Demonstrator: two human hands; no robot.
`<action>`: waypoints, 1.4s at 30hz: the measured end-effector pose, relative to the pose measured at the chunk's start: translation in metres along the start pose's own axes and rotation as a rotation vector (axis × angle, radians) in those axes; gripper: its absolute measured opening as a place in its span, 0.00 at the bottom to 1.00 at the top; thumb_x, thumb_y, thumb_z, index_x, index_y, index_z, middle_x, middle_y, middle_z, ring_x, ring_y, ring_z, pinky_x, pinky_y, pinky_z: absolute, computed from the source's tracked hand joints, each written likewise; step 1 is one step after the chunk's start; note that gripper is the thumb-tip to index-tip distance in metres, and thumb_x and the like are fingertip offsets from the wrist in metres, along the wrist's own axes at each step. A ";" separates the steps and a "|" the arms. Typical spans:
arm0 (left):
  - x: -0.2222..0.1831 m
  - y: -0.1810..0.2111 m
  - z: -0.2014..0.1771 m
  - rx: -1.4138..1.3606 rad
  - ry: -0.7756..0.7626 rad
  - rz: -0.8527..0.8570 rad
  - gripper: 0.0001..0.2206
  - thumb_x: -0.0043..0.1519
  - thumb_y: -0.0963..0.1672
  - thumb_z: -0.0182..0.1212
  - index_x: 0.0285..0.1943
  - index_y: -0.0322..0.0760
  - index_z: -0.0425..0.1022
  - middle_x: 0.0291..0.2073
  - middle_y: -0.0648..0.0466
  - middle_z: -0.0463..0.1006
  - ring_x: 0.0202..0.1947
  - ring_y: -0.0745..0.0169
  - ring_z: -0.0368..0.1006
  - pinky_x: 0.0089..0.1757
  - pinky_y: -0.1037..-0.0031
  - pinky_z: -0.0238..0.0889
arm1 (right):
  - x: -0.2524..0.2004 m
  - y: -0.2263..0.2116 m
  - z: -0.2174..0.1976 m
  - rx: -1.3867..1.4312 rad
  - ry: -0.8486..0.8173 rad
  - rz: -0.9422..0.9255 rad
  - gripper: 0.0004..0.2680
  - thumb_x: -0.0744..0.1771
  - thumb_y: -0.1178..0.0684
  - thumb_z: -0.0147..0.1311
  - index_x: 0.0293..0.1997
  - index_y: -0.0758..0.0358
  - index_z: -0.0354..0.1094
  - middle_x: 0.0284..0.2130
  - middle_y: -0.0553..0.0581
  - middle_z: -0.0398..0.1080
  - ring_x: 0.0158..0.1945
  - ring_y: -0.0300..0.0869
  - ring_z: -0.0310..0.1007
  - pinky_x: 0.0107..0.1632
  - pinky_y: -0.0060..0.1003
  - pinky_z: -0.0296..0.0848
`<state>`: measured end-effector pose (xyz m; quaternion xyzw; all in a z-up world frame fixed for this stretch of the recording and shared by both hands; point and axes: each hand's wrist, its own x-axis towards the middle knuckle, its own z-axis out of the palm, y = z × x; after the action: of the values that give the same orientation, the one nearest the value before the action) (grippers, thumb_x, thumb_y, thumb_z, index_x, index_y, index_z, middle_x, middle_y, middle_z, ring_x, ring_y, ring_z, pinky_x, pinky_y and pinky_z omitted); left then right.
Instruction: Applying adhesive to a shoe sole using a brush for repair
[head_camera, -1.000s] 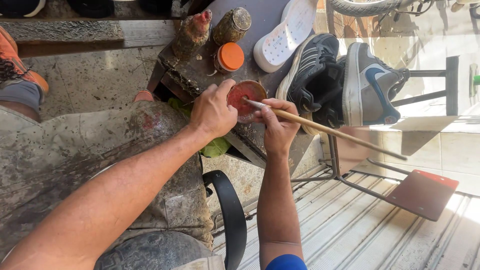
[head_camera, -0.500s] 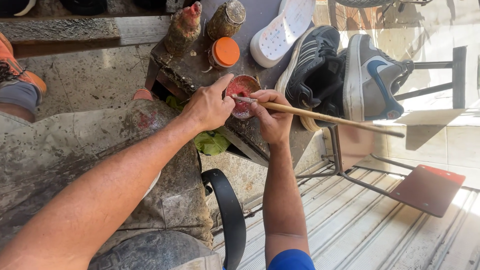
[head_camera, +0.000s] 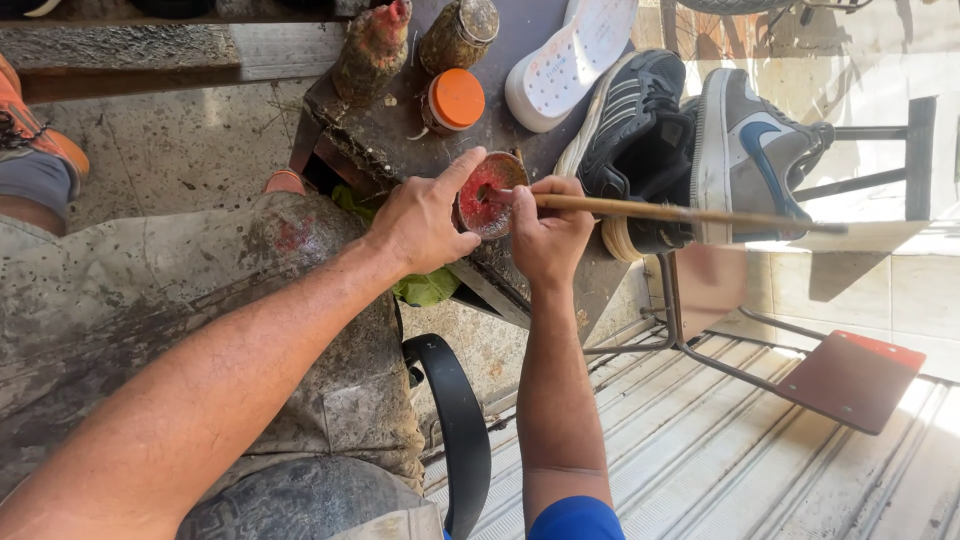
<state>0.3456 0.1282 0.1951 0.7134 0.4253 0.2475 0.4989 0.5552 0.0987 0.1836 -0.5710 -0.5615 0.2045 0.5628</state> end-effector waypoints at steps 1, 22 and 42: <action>0.000 -0.002 0.003 -0.022 0.021 -0.003 0.42 0.51 0.45 0.71 0.78 0.48 0.55 0.36 0.34 0.82 0.43 0.31 0.80 0.44 0.43 0.73 | 0.001 -0.001 0.002 -0.041 0.013 0.037 0.04 0.65 0.65 0.61 0.35 0.71 0.67 0.21 0.66 0.71 0.16 0.41 0.72 0.18 0.31 0.69; 0.001 -0.015 0.018 -0.106 0.093 -0.040 0.44 0.50 0.46 0.76 0.78 0.50 0.56 0.32 0.37 0.82 0.41 0.34 0.81 0.41 0.47 0.75 | -0.033 0.030 0.010 0.297 0.361 0.252 0.06 0.65 0.65 0.60 0.36 0.66 0.64 0.25 0.68 0.74 0.16 0.42 0.73 0.16 0.31 0.73; -0.052 0.001 -0.052 0.064 -0.033 -0.149 0.64 0.48 0.48 0.84 0.82 0.43 0.24 0.46 0.24 0.78 0.51 0.23 0.76 0.51 0.40 0.70 | -0.046 -0.087 -0.039 0.617 0.320 0.057 0.04 0.73 0.50 0.51 0.51 0.51 0.62 0.49 0.55 0.73 0.31 0.39 0.75 0.34 0.29 0.76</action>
<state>0.2787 0.1095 0.2196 0.6994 0.4764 0.1843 0.5000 0.5401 0.0196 0.2523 -0.4145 -0.3616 0.2880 0.7839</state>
